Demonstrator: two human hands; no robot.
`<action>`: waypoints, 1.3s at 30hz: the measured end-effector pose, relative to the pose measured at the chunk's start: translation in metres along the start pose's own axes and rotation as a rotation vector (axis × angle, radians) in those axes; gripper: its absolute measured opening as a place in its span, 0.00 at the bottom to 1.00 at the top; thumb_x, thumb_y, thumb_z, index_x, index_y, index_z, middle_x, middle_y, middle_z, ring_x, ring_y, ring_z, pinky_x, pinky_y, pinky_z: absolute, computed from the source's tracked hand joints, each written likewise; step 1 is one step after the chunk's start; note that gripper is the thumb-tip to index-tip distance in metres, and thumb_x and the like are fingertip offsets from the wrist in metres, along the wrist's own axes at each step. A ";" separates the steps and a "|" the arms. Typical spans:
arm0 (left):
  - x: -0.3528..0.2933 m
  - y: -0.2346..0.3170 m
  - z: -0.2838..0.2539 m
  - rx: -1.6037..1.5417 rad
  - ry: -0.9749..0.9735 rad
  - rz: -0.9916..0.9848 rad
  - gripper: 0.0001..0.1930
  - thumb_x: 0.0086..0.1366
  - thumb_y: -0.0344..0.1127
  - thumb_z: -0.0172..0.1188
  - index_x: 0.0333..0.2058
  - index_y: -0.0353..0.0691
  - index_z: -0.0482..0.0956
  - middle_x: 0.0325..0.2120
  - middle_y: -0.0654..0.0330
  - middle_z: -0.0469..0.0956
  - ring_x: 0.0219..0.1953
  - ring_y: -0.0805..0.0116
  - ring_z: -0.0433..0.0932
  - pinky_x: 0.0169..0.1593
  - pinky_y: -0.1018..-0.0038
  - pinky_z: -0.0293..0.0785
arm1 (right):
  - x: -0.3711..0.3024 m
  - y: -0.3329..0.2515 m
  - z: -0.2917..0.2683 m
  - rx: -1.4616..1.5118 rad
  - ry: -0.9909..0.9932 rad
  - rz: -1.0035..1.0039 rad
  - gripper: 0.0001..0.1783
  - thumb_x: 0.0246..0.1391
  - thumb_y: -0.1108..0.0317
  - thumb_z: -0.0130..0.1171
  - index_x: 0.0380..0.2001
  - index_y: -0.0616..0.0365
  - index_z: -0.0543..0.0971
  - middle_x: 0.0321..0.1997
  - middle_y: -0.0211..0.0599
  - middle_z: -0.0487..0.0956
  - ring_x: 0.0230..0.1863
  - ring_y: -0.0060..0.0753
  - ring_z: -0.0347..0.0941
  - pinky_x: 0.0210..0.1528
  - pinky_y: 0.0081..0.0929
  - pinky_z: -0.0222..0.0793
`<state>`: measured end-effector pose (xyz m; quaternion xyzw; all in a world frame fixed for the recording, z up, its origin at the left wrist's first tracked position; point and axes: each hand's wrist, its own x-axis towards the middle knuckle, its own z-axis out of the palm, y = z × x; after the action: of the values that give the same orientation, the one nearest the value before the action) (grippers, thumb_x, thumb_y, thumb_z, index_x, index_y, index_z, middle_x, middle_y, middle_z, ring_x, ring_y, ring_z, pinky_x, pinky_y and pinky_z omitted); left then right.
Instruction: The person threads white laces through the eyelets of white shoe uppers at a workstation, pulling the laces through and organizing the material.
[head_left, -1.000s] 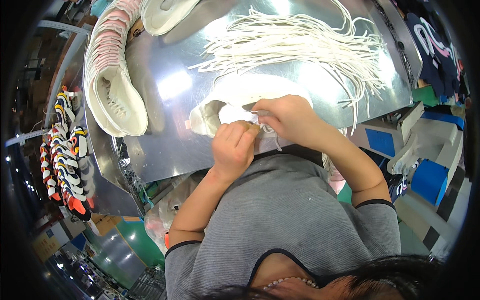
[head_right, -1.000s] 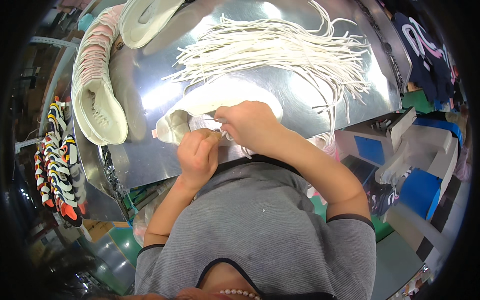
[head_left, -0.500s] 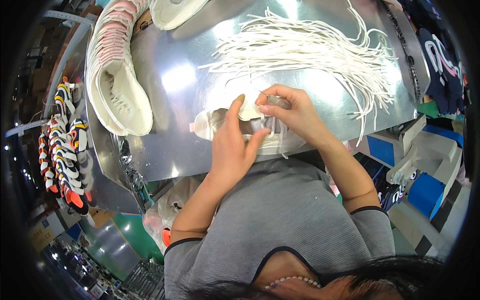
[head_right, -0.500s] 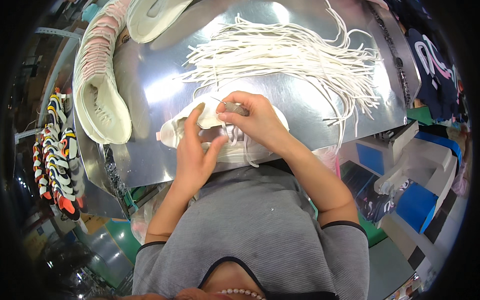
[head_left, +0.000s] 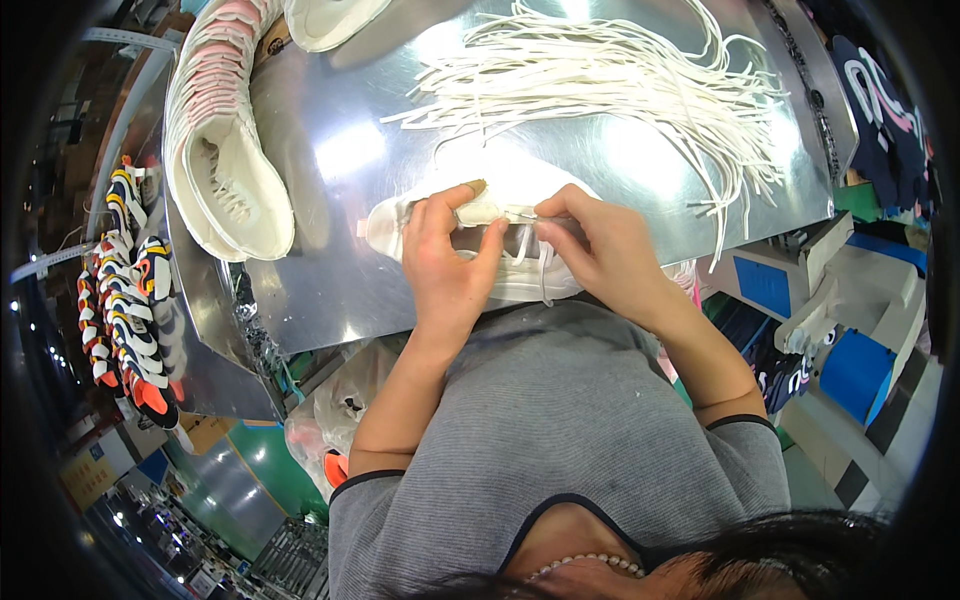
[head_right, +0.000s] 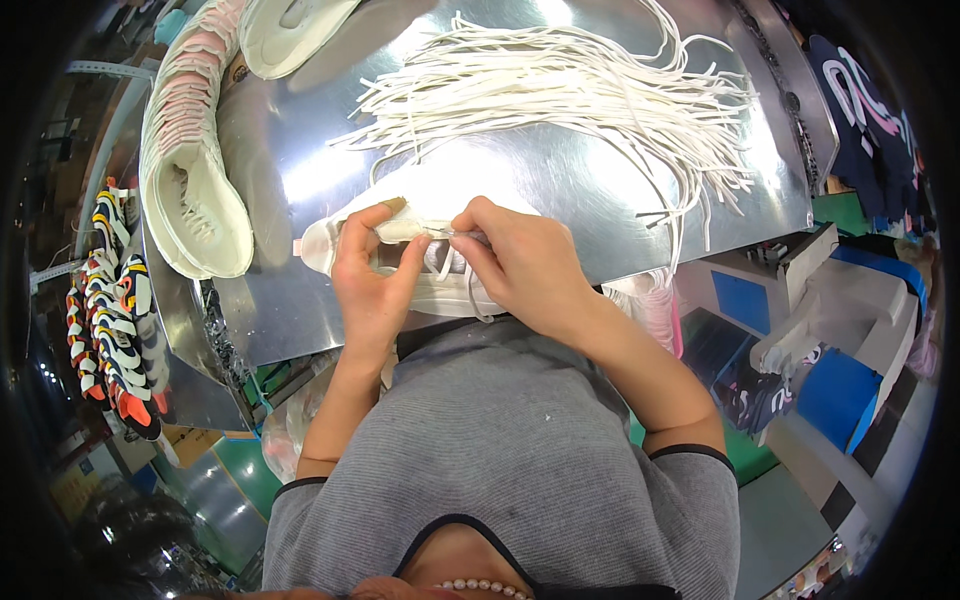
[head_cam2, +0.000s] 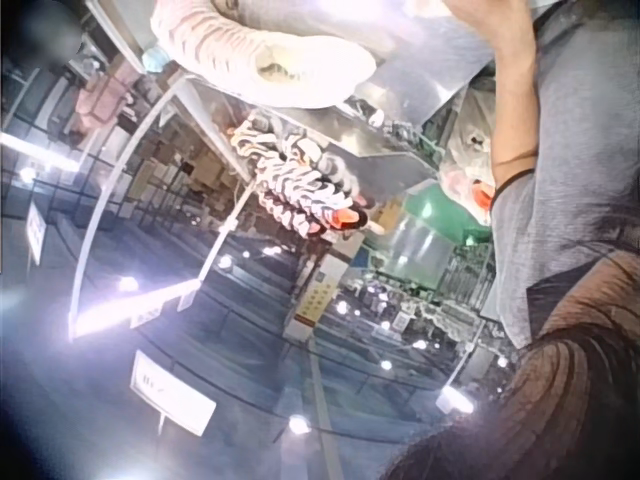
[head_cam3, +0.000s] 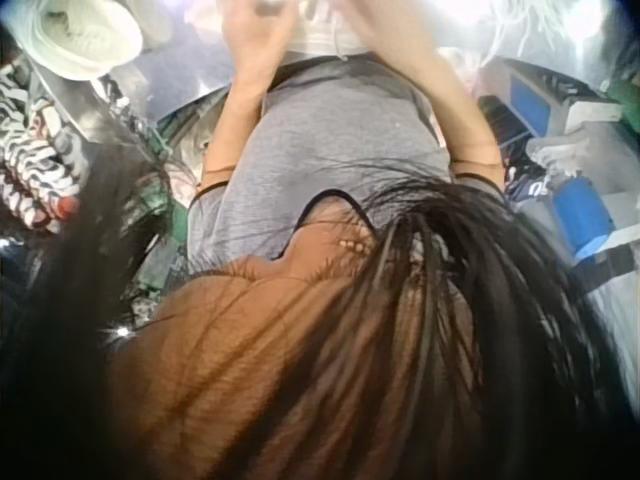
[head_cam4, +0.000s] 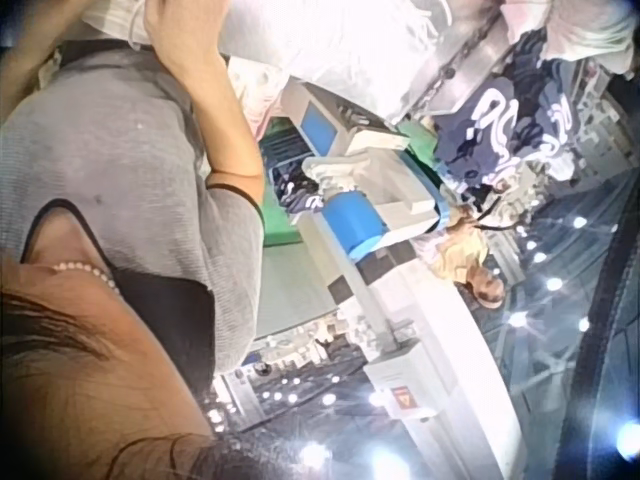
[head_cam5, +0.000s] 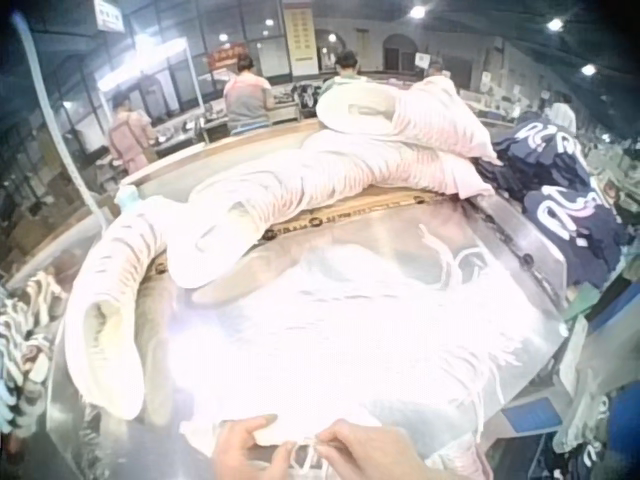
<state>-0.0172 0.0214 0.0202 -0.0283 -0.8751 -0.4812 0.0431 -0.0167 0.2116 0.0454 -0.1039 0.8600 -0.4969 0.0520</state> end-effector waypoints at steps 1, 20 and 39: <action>-0.001 0.001 0.001 -0.008 0.021 0.011 0.19 0.57 0.25 0.70 0.47 0.34 0.77 0.41 0.58 0.78 0.39 0.70 0.77 0.43 0.74 0.74 | -0.001 0.003 0.001 -0.037 0.001 -0.018 0.07 0.61 0.66 0.60 0.38 0.58 0.75 0.27 0.40 0.81 0.27 0.44 0.79 0.29 0.36 0.70; 0.009 -0.001 -0.005 0.000 -0.078 0.000 0.14 0.67 0.24 0.57 0.51 0.35 0.77 0.30 0.58 0.77 0.32 0.68 0.75 0.39 0.73 0.72 | 0.030 0.003 0.015 -0.535 -0.172 -0.179 0.14 0.54 0.70 0.62 0.38 0.63 0.69 0.20 0.42 0.78 0.22 0.47 0.77 0.22 0.38 0.67; 0.026 0.017 0.002 -0.241 -0.103 -0.126 0.24 0.64 0.19 0.58 0.59 0.34 0.68 0.37 0.60 0.79 0.43 0.74 0.77 0.46 0.77 0.75 | -0.005 0.029 -0.013 -0.114 0.195 0.128 0.08 0.58 0.67 0.62 0.40 0.53 0.78 0.27 0.39 0.81 0.26 0.42 0.79 0.28 0.35 0.70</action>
<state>-0.0416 0.0322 0.0365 -0.0031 -0.8119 -0.5826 -0.0359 -0.0179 0.2377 0.0262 -0.0027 0.8926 -0.4508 -0.0061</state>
